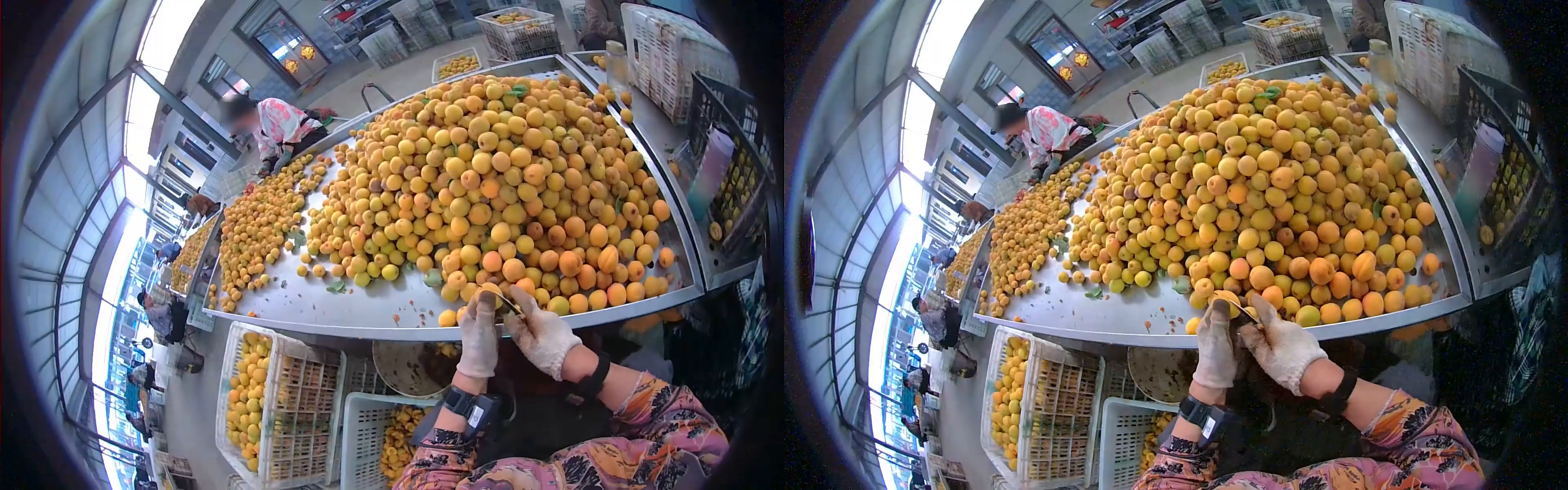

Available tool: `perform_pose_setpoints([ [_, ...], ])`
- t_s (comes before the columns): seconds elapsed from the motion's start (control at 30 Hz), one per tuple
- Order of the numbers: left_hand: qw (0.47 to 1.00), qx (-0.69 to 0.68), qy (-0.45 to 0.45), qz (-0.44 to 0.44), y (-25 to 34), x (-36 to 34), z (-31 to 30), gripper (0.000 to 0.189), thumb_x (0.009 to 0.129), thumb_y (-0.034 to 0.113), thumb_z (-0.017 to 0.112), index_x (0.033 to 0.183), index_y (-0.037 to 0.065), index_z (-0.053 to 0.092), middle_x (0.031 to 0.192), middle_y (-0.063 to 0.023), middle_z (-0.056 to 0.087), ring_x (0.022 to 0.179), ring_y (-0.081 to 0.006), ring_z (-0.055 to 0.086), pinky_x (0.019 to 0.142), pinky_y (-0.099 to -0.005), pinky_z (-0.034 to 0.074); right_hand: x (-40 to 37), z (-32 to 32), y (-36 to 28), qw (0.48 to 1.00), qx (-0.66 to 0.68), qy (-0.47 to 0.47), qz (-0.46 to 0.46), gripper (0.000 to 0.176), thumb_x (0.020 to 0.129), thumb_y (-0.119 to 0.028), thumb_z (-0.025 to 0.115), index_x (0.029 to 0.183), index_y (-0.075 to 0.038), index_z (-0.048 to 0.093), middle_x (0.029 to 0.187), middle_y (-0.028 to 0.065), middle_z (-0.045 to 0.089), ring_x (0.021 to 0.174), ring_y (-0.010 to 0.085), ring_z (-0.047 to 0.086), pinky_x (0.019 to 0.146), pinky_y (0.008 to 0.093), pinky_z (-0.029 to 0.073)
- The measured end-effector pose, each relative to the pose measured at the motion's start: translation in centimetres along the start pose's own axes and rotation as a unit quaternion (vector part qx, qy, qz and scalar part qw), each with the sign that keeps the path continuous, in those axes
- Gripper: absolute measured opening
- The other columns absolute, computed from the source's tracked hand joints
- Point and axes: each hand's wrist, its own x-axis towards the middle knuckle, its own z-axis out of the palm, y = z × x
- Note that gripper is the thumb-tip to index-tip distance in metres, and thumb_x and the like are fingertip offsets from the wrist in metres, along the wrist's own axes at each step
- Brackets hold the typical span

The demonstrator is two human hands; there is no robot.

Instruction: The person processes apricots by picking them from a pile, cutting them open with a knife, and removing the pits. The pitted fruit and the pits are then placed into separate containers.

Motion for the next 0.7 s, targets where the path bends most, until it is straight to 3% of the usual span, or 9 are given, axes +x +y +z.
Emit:
perform_pose_setpoints([
  [0.07,0.999,-0.039,-0.006,0.01,0.6,0.1,0.2,0.053,0.097,0.047,0.054,0.118,-0.002,0.056,0.103,-0.0055,0.06,0.092,-0.0139,0.056,0.079,-0.026,0.047,0.3,0.0,0.3,0.999,0.001,0.016,-0.039,0.061,0.098,-0.039,0.045,0.147,-0.011,0.023,0.093,0.0268,0.065,0.089,0.0467,0.062,0.074,0.0498,0.05],
  [0.17,0.99,-0.03,0.078,0.11,1.0,-0.1,0.8,0.057,0.096,0.037,0.06,0.132,-0.006,0.046,0.116,-0.0083,0.056,0.102,-0.0148,0.055,0.089,-0.0263,0.046,0.3,-0.1,0.0,0.999,-0.022,0.002,-0.028,0.059,0.098,-0.039,0.045,0.146,-0.012,0.026,0.093,0.0273,0.065,0.09,0.0468,0.062,0.074,0.0495,0.05],
  [0.27,0.991,-0.115,0.055,0.05,-1.7,0.0,0.0,0.052,0.097,0.033,0.06,0.13,-0.006,0.048,0.116,-0.0079,0.057,0.102,-0.0141,0.055,0.089,-0.0267,0.046,-0.1,-0.1,-1.2,1.0,-0.015,0.002,-0.013,0.056,0.098,-0.038,0.046,0.145,-0.012,0.03,0.094,0.028,0.065,0.091,0.047,0.061,0.075,0.0496,0.05],
  [0.4,0.994,-0.096,0.041,0.043,-2.9,0.2,0.3,0.043,0.099,0.034,0.056,0.123,-0.002,0.053,0.108,-0.0038,0.061,0.094,-0.0116,0.057,0.084,-0.0264,0.048,-0.1,0.9,-0.2,1.0,-0.015,0.011,0.009,0.054,0.098,-0.036,0.046,0.145,-0.014,0.032,0.096,0.0294,0.064,0.092,0.0472,0.061,0.076,0.05,0.05],
  [0.47,0.997,-0.064,0.034,-0.005,-1.5,0.0,0.7,0.038,0.099,0.027,0.057,0.123,-0.001,0.052,0.109,-0.0046,0.06,0.095,-0.0114,0.057,0.082,-0.0255,0.049,0.5,1.6,1.6,0.998,0.017,0.053,-0.042,0.054,0.098,-0.034,0.046,0.146,-0.015,0.031,0.097,0.0302,0.063,0.093,0.0468,0.061,0.077,0.0501,0.051],
  [0.5,0.996,-0.012,-0.009,0.093,-1.3,0.2,0.8,0.04,0.098,0.02,0.058,0.129,-0.003,0.049,0.111,-0.0055,0.06,0.097,-0.0117,0.057,0.082,-0.0249,0.049,0.6,1.4,1.5,0.998,0.017,0.052,-0.042,0.054,0.098,-0.034,0.046,0.146,-0.015,0.031,0.097,0.0302,0.063,0.093,0.0468,0.061,0.077,0.0501,0.051],
  [0.6,0.996,-0.046,0.009,0.08,-0.4,-0.1,0.9,0.044,0.096,0.015,0.06,0.132,-0.006,0.043,0.116,-0.0092,0.056,0.102,-0.014,0.056,0.088,-0.0272,0.048,0.5,0.5,1.2,0.999,0.033,0.025,-0.035,0.055,0.097,-0.032,0.048,0.146,-0.015,0.03,0.098,0.0307,0.063,0.094,0.0468,0.061,0.079,0.0497,0.051],
  [0.7,0.992,-0.051,0.046,0.102,-1.0,-0.5,1.1,0.043,0.098,0.019,0.058,0.131,-0.005,0.044,0.115,-0.0083,0.056,0.1,-0.0139,0.055,0.086,-0.0251,0.048,0.1,0.6,0.3,0.998,0.016,0.035,-0.056,0.056,0.097,-0.035,0.048,0.146,-0.016,0.03,0.097,0.0288,0.064,0.093,0.0463,0.061,0.077,0.0494,0.051],
])
